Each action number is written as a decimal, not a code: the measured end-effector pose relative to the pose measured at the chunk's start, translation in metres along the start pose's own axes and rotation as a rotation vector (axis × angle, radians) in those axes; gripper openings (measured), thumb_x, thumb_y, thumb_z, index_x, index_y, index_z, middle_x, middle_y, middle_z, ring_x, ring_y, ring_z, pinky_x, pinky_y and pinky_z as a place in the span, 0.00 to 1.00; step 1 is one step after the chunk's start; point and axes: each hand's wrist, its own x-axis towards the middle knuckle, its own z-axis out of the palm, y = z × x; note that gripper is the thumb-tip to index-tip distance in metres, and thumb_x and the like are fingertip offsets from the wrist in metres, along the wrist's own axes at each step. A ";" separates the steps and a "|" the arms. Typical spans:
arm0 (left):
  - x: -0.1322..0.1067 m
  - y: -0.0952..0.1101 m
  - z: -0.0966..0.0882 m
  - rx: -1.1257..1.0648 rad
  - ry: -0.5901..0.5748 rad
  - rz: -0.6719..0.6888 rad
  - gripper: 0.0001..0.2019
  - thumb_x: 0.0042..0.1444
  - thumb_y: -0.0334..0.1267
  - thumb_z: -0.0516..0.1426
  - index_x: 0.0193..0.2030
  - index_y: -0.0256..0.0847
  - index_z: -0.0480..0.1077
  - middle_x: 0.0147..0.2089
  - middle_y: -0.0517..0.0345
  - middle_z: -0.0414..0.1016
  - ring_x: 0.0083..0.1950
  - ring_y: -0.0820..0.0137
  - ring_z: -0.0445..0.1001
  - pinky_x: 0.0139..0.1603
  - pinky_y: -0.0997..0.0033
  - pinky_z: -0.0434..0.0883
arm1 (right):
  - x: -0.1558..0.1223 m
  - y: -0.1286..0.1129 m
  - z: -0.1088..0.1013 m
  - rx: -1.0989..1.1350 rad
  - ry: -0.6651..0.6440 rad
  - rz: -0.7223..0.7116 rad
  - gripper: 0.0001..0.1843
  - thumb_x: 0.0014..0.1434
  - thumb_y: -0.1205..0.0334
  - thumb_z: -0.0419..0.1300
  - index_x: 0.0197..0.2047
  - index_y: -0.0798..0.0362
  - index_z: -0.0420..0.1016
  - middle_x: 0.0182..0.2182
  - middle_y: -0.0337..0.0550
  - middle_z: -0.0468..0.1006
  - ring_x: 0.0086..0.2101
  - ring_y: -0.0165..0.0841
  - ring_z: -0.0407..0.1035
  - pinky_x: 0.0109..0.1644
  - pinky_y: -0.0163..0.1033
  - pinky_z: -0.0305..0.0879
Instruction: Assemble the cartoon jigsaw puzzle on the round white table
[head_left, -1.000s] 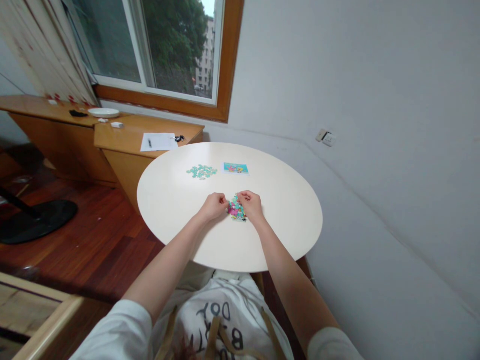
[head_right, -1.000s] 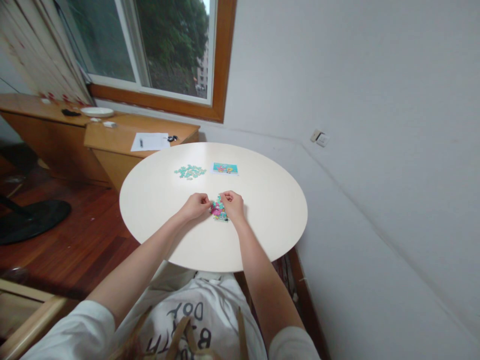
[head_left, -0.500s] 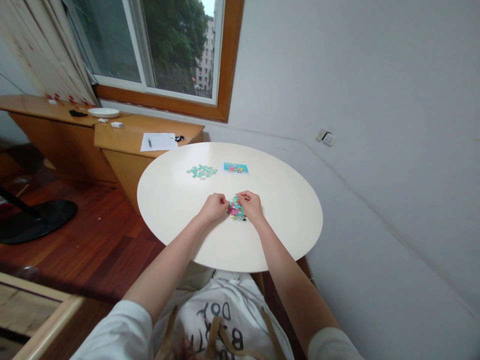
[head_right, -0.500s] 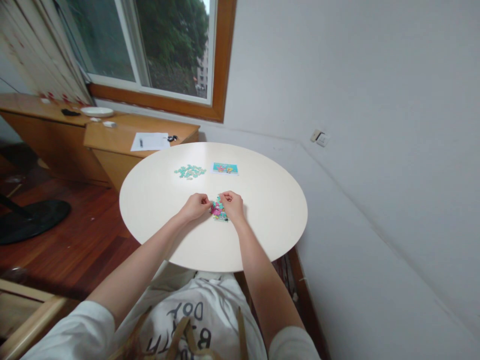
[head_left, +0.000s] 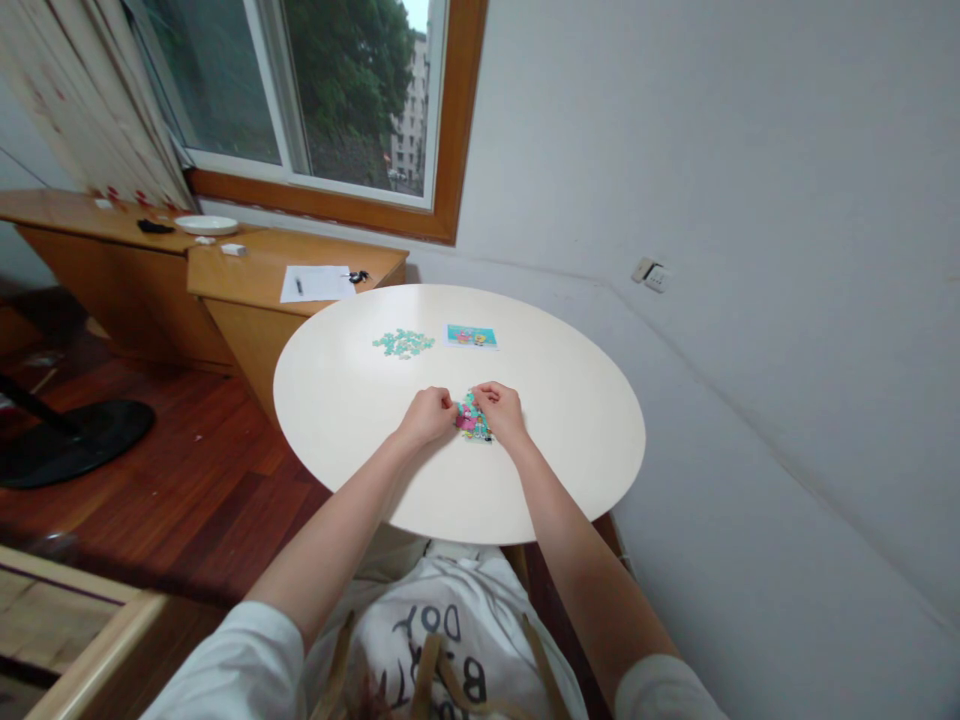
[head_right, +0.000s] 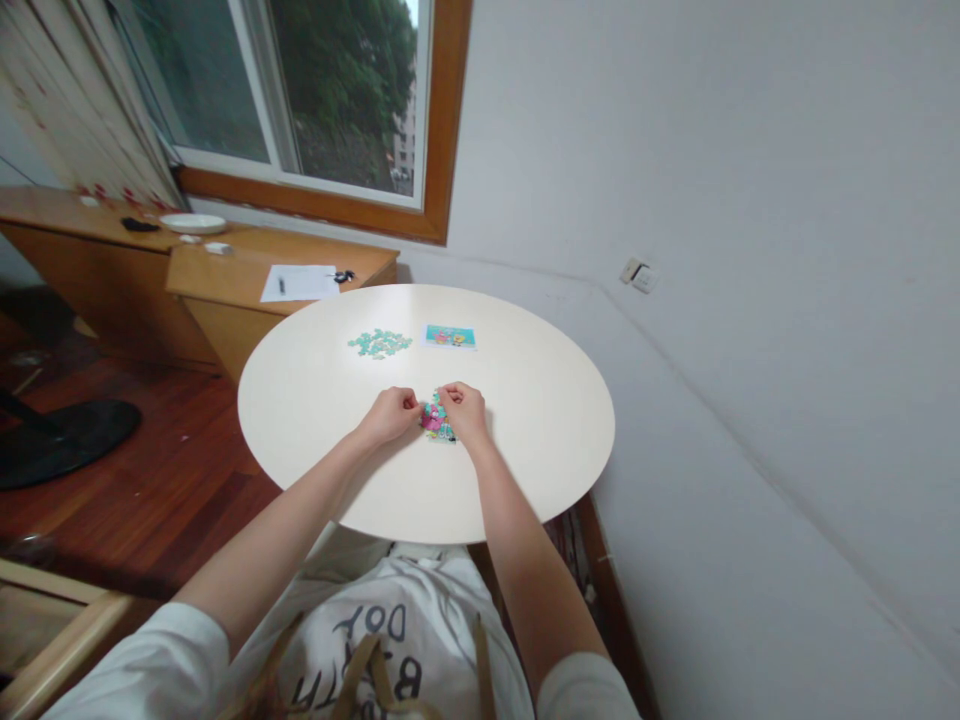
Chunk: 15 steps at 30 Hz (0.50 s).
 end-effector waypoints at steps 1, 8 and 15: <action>0.000 0.000 0.000 0.015 0.000 -0.001 0.07 0.48 0.31 0.54 0.24 0.35 0.71 0.24 0.56 0.72 0.26 0.73 0.66 0.28 0.74 0.59 | 0.000 0.000 0.000 0.001 0.003 0.003 0.06 0.44 0.60 0.59 0.23 0.54 0.71 0.18 0.37 0.73 0.23 0.29 0.68 0.27 0.33 0.64; -0.001 -0.001 0.001 0.115 -0.009 0.033 0.08 0.50 0.34 0.53 0.28 0.35 0.73 0.26 0.53 0.74 0.27 0.71 0.67 0.29 0.73 0.59 | -0.001 -0.001 0.000 -0.007 -0.001 -0.004 0.06 0.45 0.59 0.59 0.23 0.54 0.71 0.18 0.36 0.73 0.23 0.29 0.68 0.27 0.33 0.64; 0.000 -0.002 0.000 0.159 -0.023 0.035 0.10 0.51 0.34 0.52 0.29 0.35 0.73 0.28 0.51 0.75 0.29 0.69 0.69 0.30 0.73 0.60 | -0.002 -0.002 0.000 -0.022 -0.004 0.001 0.06 0.45 0.60 0.59 0.23 0.54 0.71 0.18 0.36 0.73 0.22 0.28 0.68 0.27 0.33 0.64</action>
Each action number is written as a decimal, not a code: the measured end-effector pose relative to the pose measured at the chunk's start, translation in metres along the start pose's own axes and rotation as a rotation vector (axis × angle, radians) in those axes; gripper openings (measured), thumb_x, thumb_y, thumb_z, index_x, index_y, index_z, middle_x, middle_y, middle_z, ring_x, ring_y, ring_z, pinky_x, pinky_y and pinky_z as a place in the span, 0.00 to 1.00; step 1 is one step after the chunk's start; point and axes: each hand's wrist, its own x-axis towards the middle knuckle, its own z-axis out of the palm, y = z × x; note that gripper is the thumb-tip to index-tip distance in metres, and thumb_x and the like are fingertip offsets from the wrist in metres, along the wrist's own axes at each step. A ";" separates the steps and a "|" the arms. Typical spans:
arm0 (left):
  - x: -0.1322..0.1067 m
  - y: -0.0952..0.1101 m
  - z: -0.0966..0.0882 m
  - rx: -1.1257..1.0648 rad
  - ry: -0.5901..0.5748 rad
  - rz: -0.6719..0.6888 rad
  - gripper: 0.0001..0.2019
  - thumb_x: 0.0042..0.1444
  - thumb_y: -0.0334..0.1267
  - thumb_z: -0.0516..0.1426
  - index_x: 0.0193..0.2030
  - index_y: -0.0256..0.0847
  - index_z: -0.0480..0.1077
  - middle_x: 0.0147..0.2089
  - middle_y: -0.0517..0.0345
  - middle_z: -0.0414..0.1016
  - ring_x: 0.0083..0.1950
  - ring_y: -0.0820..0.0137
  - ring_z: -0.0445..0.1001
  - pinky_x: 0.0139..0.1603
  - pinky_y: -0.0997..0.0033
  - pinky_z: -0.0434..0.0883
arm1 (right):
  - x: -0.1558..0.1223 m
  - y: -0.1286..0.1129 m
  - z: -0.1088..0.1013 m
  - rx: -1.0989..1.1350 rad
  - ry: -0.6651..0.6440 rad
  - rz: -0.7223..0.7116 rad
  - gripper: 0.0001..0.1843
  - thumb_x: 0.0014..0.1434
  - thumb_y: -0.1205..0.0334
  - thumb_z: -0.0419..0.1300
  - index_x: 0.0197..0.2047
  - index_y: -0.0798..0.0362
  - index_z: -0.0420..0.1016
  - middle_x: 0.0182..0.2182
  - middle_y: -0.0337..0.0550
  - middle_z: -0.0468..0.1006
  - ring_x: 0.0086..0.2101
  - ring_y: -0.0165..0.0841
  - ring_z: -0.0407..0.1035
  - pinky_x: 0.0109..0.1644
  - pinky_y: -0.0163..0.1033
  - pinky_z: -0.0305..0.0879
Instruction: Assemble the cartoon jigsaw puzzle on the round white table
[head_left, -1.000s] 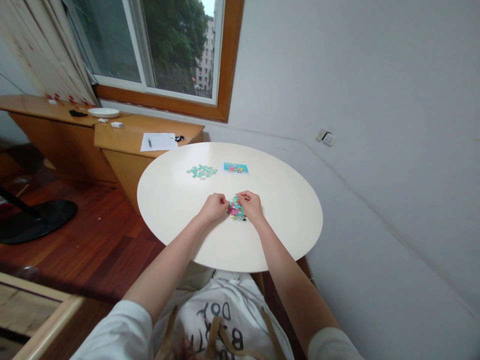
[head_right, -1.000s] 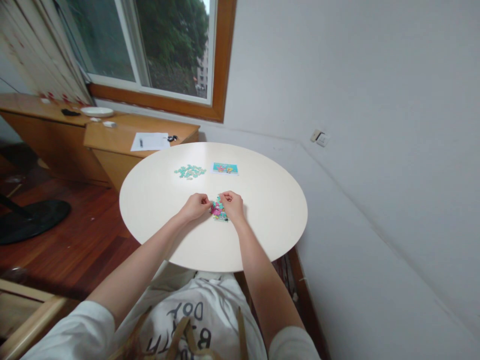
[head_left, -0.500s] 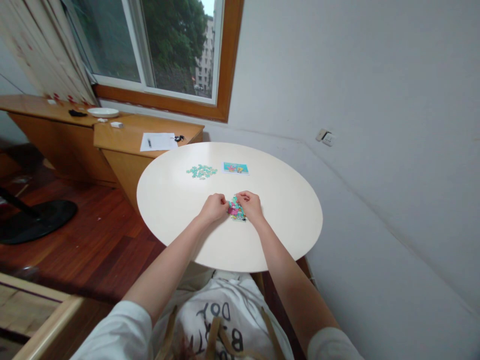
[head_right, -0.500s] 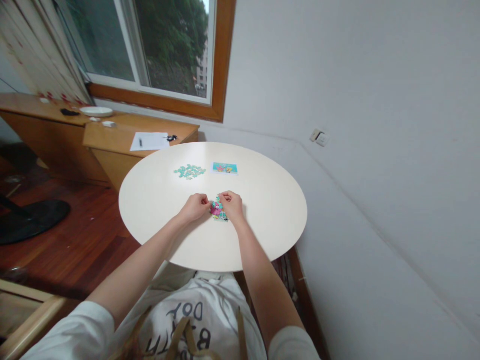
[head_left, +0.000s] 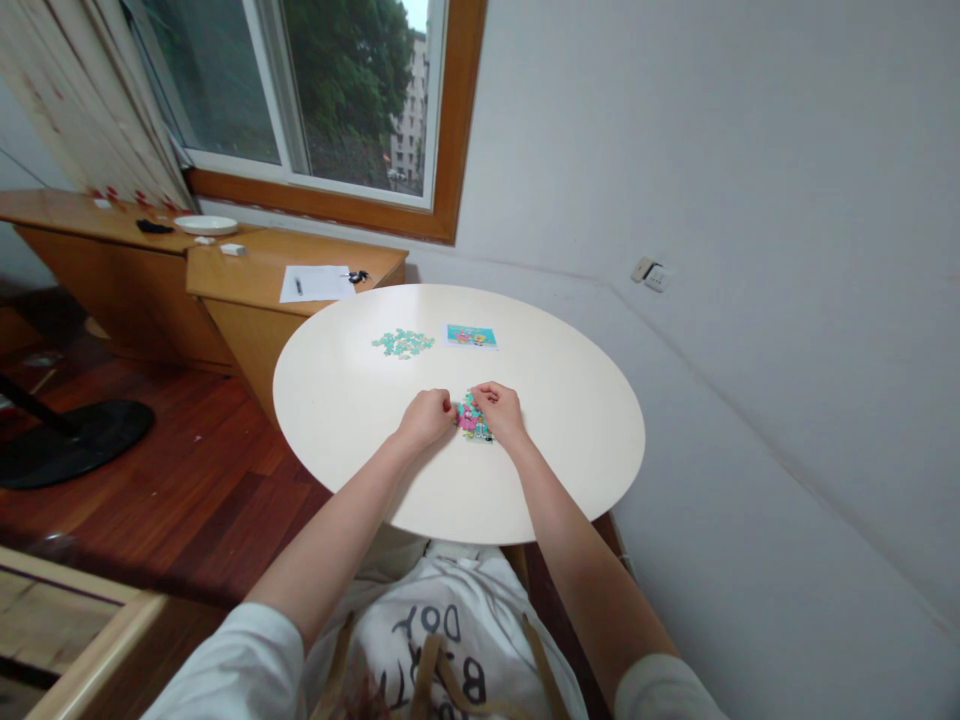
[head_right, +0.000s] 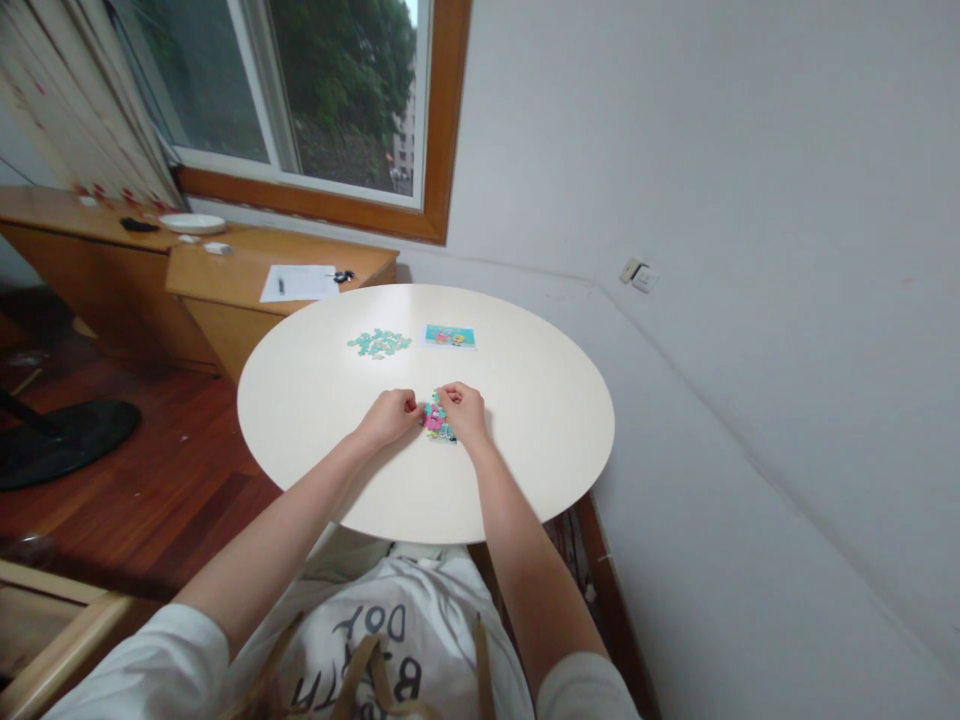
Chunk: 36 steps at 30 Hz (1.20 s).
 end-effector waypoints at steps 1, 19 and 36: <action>0.000 0.000 0.000 0.003 -0.002 -0.002 0.09 0.51 0.34 0.52 0.29 0.35 0.74 0.28 0.50 0.75 0.29 0.69 0.69 0.30 0.73 0.60 | 0.000 0.000 0.000 -0.001 -0.002 0.001 0.06 0.45 0.60 0.59 0.23 0.54 0.71 0.18 0.36 0.73 0.22 0.28 0.67 0.27 0.33 0.63; 0.001 0.001 0.000 0.054 -0.026 -0.025 0.08 0.52 0.36 0.54 0.30 0.36 0.73 0.32 0.48 0.77 0.33 0.67 0.72 0.31 0.72 0.60 | -0.001 0.000 0.001 -0.016 -0.017 -0.001 0.06 0.45 0.60 0.59 0.22 0.53 0.71 0.17 0.35 0.71 0.21 0.28 0.67 0.25 0.33 0.62; 0.002 0.000 0.003 0.086 -0.038 -0.025 0.08 0.52 0.36 0.54 0.33 0.37 0.73 0.34 0.48 0.77 0.35 0.67 0.73 0.33 0.73 0.62 | -0.002 -0.001 0.001 -0.012 -0.030 0.015 0.07 0.45 0.59 0.59 0.23 0.53 0.71 0.17 0.35 0.72 0.22 0.29 0.69 0.26 0.33 0.64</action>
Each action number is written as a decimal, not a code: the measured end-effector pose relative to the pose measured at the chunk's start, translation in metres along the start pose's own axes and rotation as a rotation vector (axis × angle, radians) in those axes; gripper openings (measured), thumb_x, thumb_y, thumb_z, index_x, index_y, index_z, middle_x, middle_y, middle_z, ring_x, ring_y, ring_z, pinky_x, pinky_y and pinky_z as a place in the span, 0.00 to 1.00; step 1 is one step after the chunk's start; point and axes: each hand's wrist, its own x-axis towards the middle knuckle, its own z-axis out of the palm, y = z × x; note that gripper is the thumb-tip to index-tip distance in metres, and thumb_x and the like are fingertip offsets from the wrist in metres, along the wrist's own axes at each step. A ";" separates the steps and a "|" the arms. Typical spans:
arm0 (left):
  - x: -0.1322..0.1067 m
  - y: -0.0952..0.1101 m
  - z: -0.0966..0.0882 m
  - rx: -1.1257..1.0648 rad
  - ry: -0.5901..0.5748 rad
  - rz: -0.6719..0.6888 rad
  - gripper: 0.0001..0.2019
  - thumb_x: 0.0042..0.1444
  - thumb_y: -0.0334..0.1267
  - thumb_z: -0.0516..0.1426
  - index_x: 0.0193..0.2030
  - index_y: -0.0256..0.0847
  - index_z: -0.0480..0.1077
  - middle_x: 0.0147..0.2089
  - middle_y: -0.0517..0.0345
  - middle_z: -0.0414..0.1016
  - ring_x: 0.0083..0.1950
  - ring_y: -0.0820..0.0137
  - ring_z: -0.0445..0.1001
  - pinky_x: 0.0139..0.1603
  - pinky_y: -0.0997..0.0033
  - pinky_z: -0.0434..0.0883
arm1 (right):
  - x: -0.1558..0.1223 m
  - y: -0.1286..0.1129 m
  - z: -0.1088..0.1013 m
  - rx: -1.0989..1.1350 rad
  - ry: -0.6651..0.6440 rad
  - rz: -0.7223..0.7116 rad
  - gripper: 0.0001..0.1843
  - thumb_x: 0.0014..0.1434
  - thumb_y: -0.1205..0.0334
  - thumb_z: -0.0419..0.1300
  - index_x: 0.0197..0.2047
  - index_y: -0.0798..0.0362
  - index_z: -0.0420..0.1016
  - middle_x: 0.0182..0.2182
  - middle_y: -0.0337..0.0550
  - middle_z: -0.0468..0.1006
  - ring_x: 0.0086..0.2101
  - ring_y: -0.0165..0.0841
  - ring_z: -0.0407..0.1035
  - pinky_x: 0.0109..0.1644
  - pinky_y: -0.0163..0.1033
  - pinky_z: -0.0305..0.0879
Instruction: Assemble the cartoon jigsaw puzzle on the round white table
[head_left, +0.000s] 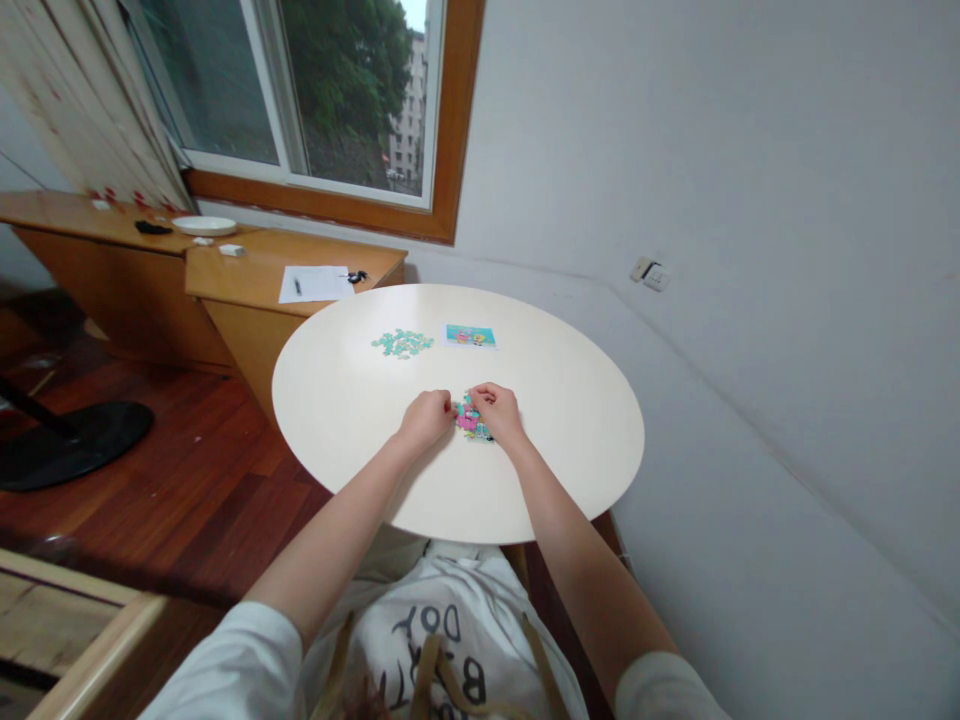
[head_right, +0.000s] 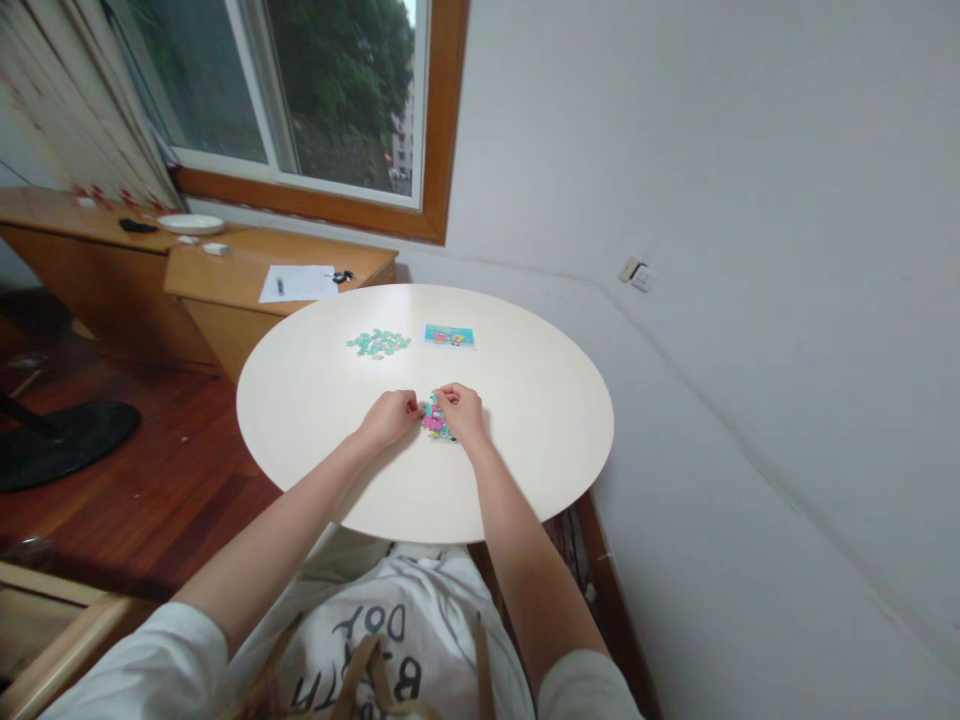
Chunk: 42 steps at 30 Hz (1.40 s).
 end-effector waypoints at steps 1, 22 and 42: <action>0.000 0.000 0.000 -0.004 0.000 0.000 0.08 0.52 0.36 0.54 0.33 0.37 0.73 0.34 0.48 0.77 0.35 0.67 0.73 0.33 0.73 0.62 | 0.000 0.000 0.000 -0.002 -0.001 -0.001 0.07 0.45 0.58 0.59 0.23 0.53 0.71 0.17 0.35 0.72 0.22 0.29 0.69 0.26 0.33 0.64; 0.001 -0.006 0.000 -0.217 0.024 0.166 0.13 0.53 0.29 0.51 0.39 0.35 0.77 0.34 0.49 0.79 0.31 0.69 0.73 0.36 0.74 0.64 | 0.005 -0.003 -0.004 0.230 0.087 0.085 0.15 0.39 0.51 0.62 0.25 0.55 0.72 0.18 0.37 0.72 0.23 0.29 0.67 0.29 0.34 0.63; -0.004 0.001 -0.006 0.010 -0.054 0.084 0.11 0.51 0.32 0.53 0.37 0.40 0.76 0.35 0.51 0.78 0.36 0.67 0.74 0.35 0.74 0.65 | 0.004 -0.005 -0.004 0.249 0.142 0.097 0.16 0.37 0.50 0.63 0.25 0.55 0.72 0.18 0.37 0.73 0.25 0.30 0.67 0.30 0.36 0.61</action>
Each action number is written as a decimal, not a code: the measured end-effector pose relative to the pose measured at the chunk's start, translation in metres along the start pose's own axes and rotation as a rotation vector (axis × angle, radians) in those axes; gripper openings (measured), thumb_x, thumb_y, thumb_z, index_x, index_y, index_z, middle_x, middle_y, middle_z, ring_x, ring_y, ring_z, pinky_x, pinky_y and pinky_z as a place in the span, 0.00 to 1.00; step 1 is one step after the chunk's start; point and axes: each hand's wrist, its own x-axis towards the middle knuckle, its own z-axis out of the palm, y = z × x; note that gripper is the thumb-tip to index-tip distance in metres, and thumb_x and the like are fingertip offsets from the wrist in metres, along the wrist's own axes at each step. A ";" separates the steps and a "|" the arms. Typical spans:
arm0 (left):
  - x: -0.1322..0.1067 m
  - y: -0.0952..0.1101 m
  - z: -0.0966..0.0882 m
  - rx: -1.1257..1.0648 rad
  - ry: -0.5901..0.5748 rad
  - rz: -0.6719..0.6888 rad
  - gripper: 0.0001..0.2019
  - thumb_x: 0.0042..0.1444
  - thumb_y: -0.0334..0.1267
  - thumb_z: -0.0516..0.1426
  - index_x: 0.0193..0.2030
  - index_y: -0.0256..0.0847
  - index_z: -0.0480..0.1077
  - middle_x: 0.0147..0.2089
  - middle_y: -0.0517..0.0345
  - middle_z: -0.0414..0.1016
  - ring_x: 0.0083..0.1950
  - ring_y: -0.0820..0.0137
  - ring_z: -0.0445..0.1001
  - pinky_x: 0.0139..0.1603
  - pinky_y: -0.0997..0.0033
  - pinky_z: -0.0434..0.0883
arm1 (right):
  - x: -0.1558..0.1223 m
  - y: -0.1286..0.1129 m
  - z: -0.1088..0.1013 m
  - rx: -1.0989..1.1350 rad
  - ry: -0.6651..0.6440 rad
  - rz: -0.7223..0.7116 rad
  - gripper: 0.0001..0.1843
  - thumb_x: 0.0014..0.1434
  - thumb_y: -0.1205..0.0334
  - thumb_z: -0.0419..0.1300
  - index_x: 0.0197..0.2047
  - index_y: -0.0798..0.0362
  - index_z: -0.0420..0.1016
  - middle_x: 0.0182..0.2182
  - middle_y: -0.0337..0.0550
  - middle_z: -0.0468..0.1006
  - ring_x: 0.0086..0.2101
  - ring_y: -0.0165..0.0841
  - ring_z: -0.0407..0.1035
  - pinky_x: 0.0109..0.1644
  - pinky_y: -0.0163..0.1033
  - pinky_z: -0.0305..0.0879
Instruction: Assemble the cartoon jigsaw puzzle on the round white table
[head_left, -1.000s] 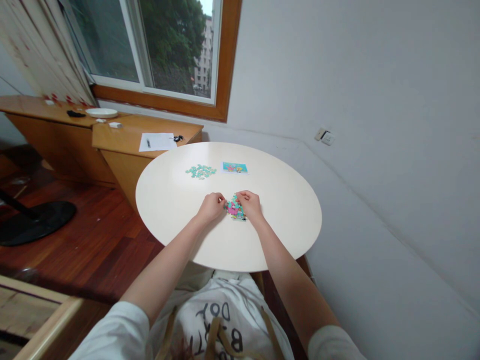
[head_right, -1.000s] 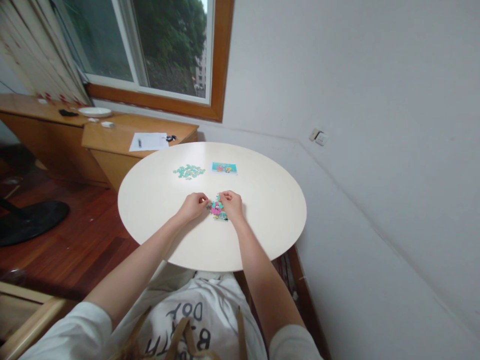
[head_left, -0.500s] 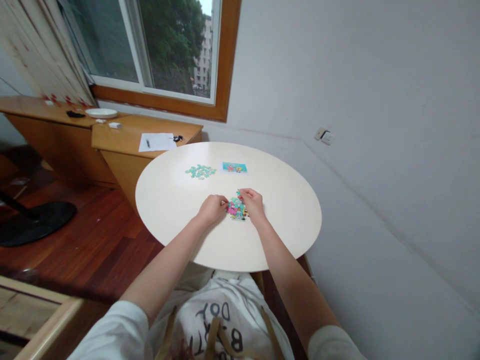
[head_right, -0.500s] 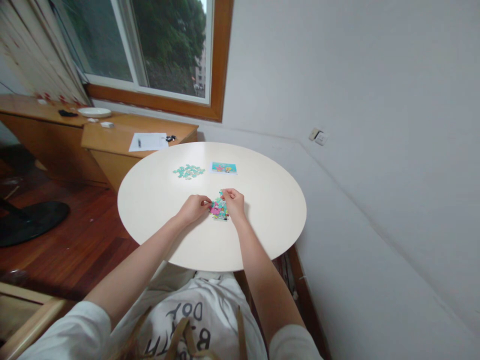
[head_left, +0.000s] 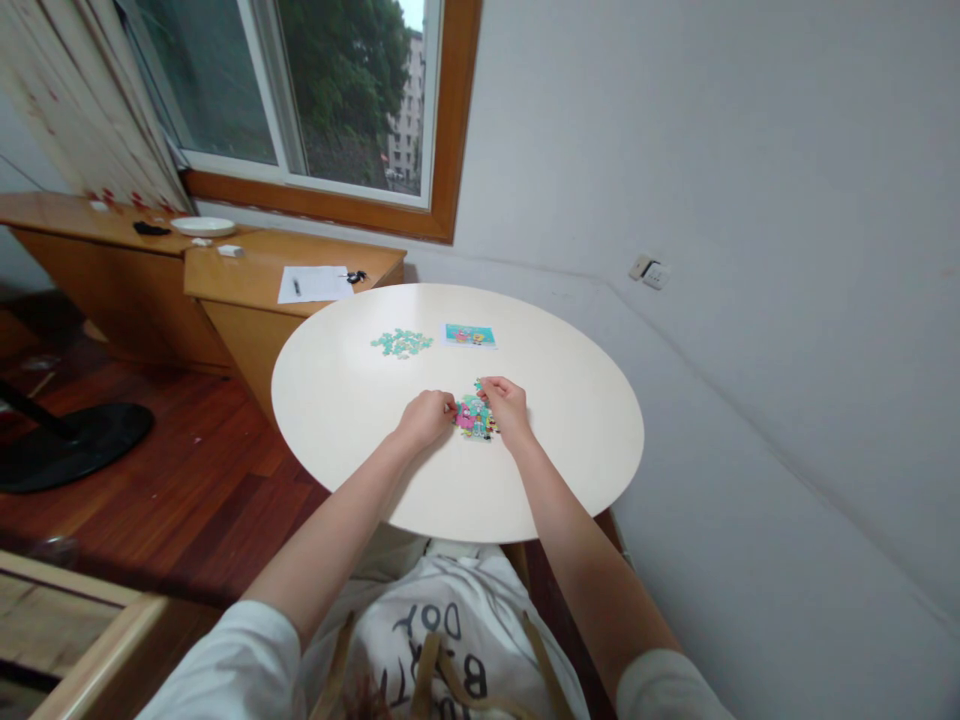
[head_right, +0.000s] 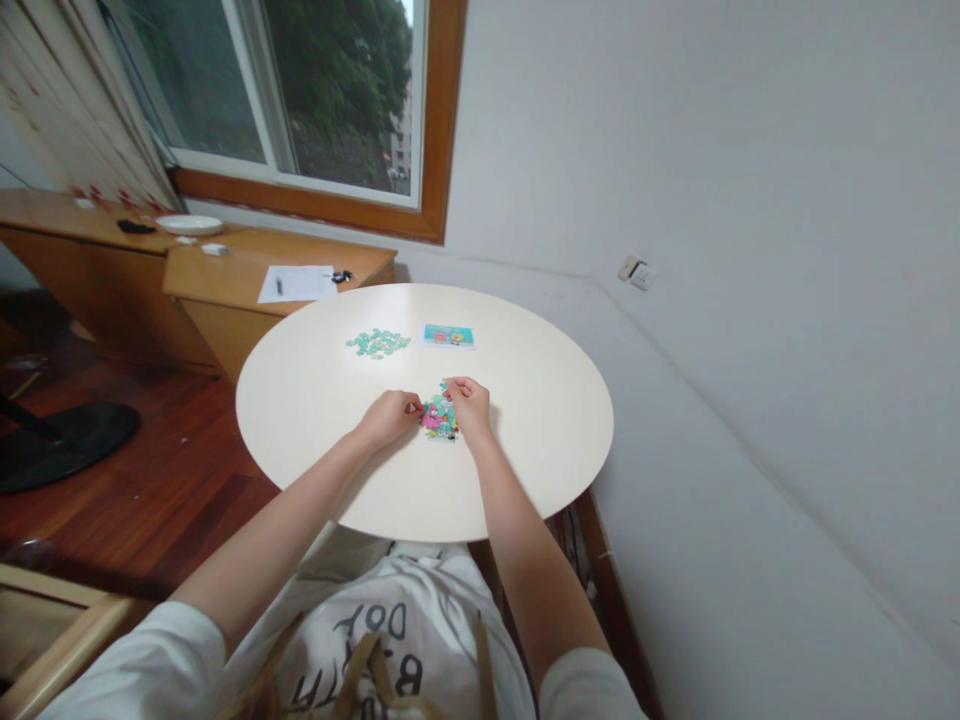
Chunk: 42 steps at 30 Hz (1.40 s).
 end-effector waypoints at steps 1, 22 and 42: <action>0.000 0.000 0.001 0.002 0.002 -0.001 0.10 0.52 0.32 0.53 0.37 0.40 0.76 0.35 0.50 0.78 0.36 0.67 0.74 0.35 0.74 0.65 | 0.000 0.000 0.000 0.002 0.006 0.001 0.16 0.37 0.50 0.63 0.25 0.55 0.72 0.18 0.37 0.73 0.24 0.30 0.67 0.30 0.36 0.61; -0.007 0.010 0.002 0.073 -0.032 0.097 0.16 0.55 0.49 0.53 0.42 0.45 0.76 0.36 0.52 0.79 0.38 0.63 0.75 0.31 0.73 0.63 | 0.016 0.007 -0.017 0.001 0.114 0.000 0.19 0.39 0.49 0.63 0.30 0.56 0.75 0.24 0.42 0.76 0.29 0.32 0.69 0.30 0.35 0.61; -0.005 0.011 0.000 0.025 -0.043 0.015 0.15 0.55 0.44 0.53 0.46 0.44 0.75 0.40 0.50 0.79 0.41 0.63 0.75 0.36 0.73 0.66 | 0.014 0.003 -0.020 -0.064 0.083 0.018 0.12 0.40 0.57 0.62 0.29 0.55 0.74 0.21 0.40 0.76 0.24 0.30 0.69 0.28 0.35 0.63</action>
